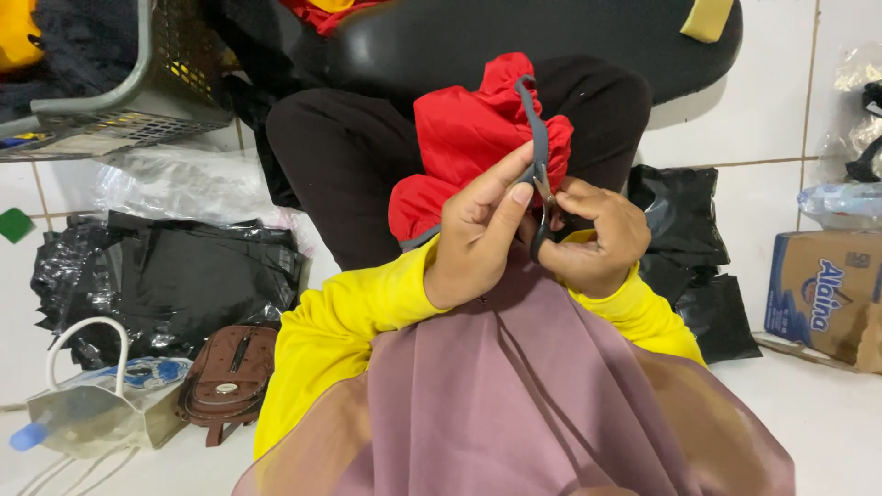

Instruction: The person packs a red cover into a black plastic bag and then uses scissors to trim excess elastic material from another red cover.

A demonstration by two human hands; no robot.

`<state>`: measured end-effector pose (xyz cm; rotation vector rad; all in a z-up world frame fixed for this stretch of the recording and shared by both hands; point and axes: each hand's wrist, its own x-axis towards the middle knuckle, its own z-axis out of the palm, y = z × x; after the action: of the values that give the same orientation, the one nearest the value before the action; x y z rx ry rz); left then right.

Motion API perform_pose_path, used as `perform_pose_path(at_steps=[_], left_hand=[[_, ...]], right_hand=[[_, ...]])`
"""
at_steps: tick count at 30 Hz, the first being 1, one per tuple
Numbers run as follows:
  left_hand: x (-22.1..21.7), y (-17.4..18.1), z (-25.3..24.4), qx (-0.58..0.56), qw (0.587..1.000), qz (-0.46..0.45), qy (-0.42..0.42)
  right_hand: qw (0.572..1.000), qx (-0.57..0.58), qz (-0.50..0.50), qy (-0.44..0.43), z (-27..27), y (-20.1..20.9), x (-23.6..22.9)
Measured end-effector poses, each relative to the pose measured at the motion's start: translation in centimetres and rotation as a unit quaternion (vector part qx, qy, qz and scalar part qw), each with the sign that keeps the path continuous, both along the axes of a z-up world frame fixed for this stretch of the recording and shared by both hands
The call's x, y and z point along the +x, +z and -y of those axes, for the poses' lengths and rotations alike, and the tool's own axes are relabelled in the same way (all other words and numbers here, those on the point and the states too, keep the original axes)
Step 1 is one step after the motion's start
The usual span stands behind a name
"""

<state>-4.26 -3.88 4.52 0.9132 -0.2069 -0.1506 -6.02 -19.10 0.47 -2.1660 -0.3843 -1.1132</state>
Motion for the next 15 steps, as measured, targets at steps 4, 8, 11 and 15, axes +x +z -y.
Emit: perform_pose_path(at_steps=[4,8,11,15], left_hand=[[-0.3,-2.4,0.1,0.055,0.998,0.032,0.008],[-0.3,-3.6,0.4,0.084,0.992,0.079,0.046],[-0.3,-3.4,0.6,0.091,0.99,0.089,0.061],[-0.2,-3.4,0.8,0.107,0.986,0.099,0.076]], right_hand=[[1.0,-0.002,-0.006,-0.012,-0.7,0.8,0.0],[1.0,-0.003,-0.01,-0.026,-1.1,1.4,0.0],[1.0,-0.002,-0.012,-0.025,-1.1,1.4,0.0],[0.999,-0.011,-0.019,-0.038,-1.1,1.1,0.0]])
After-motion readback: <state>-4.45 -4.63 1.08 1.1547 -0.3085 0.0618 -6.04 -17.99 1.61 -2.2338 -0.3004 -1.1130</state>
